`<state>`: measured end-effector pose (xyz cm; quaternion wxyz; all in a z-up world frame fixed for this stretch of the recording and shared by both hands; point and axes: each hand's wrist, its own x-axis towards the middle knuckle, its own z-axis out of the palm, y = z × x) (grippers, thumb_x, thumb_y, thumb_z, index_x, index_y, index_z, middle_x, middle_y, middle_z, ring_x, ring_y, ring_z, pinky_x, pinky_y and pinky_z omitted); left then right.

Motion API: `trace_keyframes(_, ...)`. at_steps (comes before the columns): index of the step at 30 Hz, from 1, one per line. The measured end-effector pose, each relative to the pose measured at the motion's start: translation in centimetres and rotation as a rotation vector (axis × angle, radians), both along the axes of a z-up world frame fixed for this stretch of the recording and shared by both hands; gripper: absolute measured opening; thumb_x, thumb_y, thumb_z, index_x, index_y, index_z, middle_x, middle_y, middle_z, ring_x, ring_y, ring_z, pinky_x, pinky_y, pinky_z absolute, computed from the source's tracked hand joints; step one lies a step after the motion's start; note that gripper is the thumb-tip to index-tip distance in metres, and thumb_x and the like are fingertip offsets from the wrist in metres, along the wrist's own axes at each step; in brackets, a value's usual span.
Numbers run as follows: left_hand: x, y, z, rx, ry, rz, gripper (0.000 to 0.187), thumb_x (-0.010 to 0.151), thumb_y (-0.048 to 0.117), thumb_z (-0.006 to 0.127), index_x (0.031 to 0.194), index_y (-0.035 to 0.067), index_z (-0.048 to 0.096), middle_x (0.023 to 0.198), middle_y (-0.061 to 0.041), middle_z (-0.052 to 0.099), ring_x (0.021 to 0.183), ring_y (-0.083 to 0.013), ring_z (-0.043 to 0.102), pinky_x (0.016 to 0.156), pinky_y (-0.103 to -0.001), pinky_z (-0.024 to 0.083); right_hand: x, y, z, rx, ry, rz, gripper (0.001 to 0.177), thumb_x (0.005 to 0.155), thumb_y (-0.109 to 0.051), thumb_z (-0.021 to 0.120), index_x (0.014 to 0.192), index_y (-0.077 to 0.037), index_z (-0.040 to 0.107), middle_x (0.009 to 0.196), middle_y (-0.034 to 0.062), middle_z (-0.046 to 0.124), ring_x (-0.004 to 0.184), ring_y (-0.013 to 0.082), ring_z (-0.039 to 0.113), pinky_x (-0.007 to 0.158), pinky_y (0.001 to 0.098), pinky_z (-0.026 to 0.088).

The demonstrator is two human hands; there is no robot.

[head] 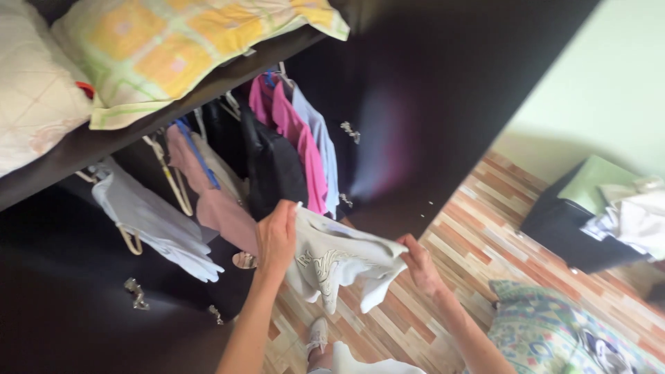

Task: The person retrieves a pair of pants and a jacket from a wardrobe, folds them on the bed, and places them into a backpack. They also take folded towels and jeans from a shelf, place them on the bed, and pack them into the backpack. A handbag is moved from the shelf to the bed.

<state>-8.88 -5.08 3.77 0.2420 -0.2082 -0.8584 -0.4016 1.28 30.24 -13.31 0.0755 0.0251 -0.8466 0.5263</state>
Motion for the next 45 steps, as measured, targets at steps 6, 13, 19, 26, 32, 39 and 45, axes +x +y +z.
trace_keyframes(6,-0.5,2.0,-0.1,-0.017,-0.2,-0.314,0.018,0.107,0.025,0.05,0.095,0.015,0.059,0.071,-0.011,0.066,0.068,-0.0349,0.069,0.066,-0.041,0.054,2.2,4.8,4.4,0.19,0.115,-0.117,0.022,0.099,-0.018,0.061,0.119,-0.01,0.067,0.1,0.0205,0.072,0.098,0.0408,0.073,0.089,0.0493,0.055)
trace_keyframes(13,0.7,2.5,1.7,-0.507,-0.523,-0.485,0.062,0.07,0.011,0.089,0.123,0.019,0.058,0.107,-0.025,0.073,0.103,-0.046,0.071,0.089,-0.054,0.056,6.5,6.3,14.5,0.331,0.104,-0.101,0.027,0.091,-0.032,0.069,0.115,-0.019,0.072,0.096,0.0116,0.075,0.09,0.0368,0.073,0.084,0.0446,0.057)
trace_keyframes(19,-1.3,2.0,-4.1,-0.386,-0.237,-0.296,0.015,0.072,0.013,0.078,0.082,0.014,0.067,0.08,-0.005,0.063,0.078,-0.0337,0.07,0.072,-0.045,0.056,9.1,9.3,15.7,0.589,0.24,-0.068,0.019,0.088,-0.018,0.075,0.104,-0.01,0.074,0.089,0.0124,0.066,0.08,0.0346,0.069,0.077,0.0411,0.058)
trace_keyframes(26,-1.4,3.9,-5.4,0.097,-0.324,-0.48,0.023,0.096,0.024,0.07,0.104,0.005,0.06,0.087,-0.019,0.062,0.084,-0.0372,0.064,0.08,-0.046,0.05,12.6,12.6,17.7,0.485,0.455,-0.399,0.018,0.084,0.0,0.079,0.1,-0.007,0.076,0.101,0.0106,0.064,0.086,0.0309,0.067,0.081,0.039,0.053)
trace_keyframes(32,-0.1,6.5,0.8,0.081,-0.07,-0.483,0.009,0.104,0.016,0.06,0.106,0.007,0.059,0.087,-0.017,0.057,0.084,-0.0401,0.062,0.081,-0.046,0.05,14.0,15.4,17.4,0.391,0.437,-0.539,0.019,0.089,0.003,0.075,0.106,-0.005,0.074,0.095,0.0132,0.067,0.088,0.0342,0.068,0.08,0.0433,0.053)
trace_keyframes(39,-0.3,8.2,3.8,0.13,0.154,-0.397,0.007,0.101,0.002,0.064,0.101,0.008,0.061,0.088,-0.009,0.052,0.082,-0.0314,0.059,0.077,-0.039,0.051,14.7,16.3,19.0,0.321,0.382,-0.51,0.022,0.092,-0.005,0.075,0.114,-0.002,0.07,0.096,0.0154,0.063,0.089,0.0332,0.065,0.082,0.0484,0.052)
trace_keyframes(45,-1.4,9.5,3.5,0.086,0.07,-0.42,0.008,0.107,0.014,0.06,0.11,0.007,0.057,0.095,-0.016,0.056,0.092,-0.0399,0.062,0.086,-0.046,0.052,15.5,17.1,20.8,0.378,0.259,-0.459,0.01,0.092,-0.018,0.073,0.093,-0.009,0.078,0.085,0.0051,0.055,0.077,0.0214,0.057,0.077,0.0343,0.047)
